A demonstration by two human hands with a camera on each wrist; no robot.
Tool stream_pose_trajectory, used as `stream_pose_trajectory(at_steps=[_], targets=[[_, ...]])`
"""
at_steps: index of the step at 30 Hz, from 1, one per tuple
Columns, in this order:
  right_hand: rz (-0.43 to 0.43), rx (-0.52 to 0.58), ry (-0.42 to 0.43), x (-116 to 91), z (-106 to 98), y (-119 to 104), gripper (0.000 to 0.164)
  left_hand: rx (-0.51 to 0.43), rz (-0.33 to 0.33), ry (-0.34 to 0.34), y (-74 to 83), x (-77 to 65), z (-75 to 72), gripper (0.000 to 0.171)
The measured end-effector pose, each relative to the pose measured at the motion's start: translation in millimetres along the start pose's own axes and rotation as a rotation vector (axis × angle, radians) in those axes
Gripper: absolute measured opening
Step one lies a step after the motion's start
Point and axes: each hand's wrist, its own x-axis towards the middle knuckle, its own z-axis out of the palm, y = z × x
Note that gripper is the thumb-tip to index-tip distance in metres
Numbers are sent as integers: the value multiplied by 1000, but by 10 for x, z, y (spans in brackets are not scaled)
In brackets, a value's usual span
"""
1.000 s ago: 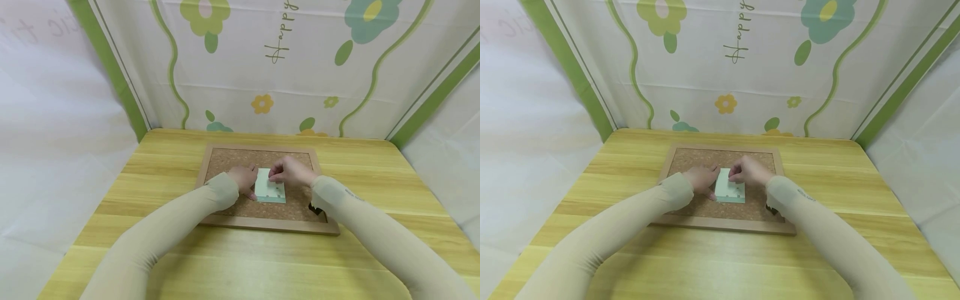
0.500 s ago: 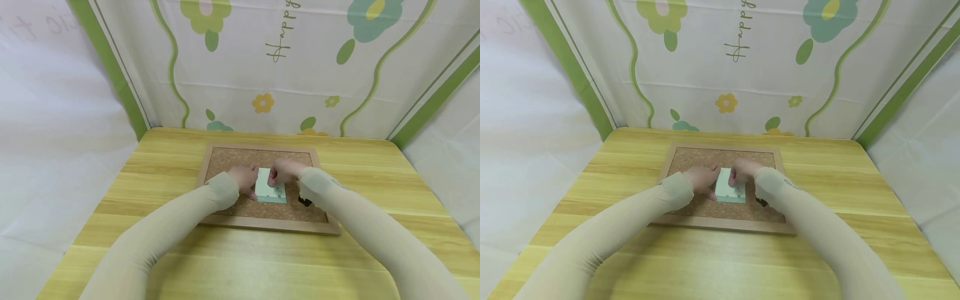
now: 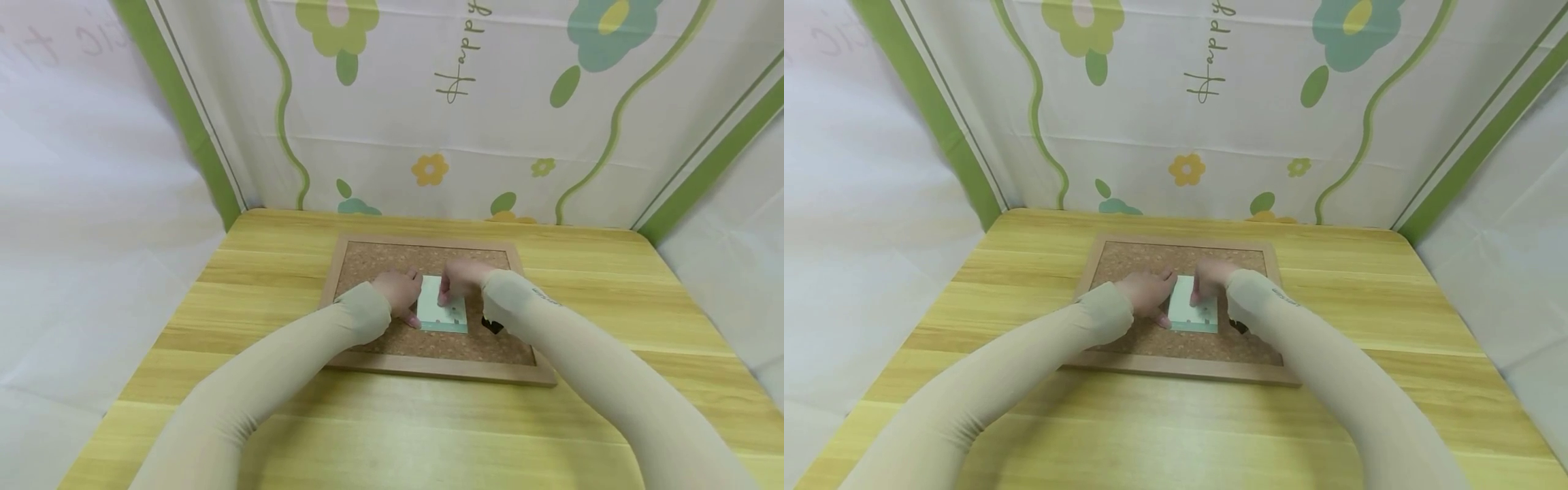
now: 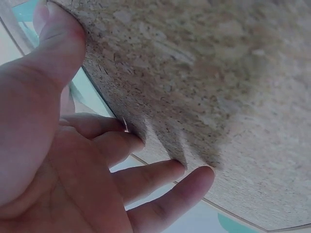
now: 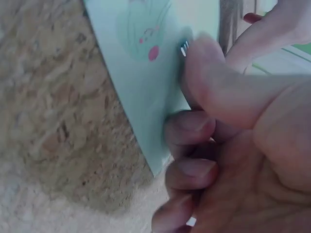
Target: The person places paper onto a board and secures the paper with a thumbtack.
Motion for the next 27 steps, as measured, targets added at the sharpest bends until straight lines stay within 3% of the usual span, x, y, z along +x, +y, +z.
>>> stream_pose_trajectory(at_steps=[5,27], targets=[[-22,-34,-43,-29,-8,7,11,5,2,2,-4,15,-6,108],[-29,100,-4,-16,50,109,13,-2,-2,-12,21,10,-4,106]])
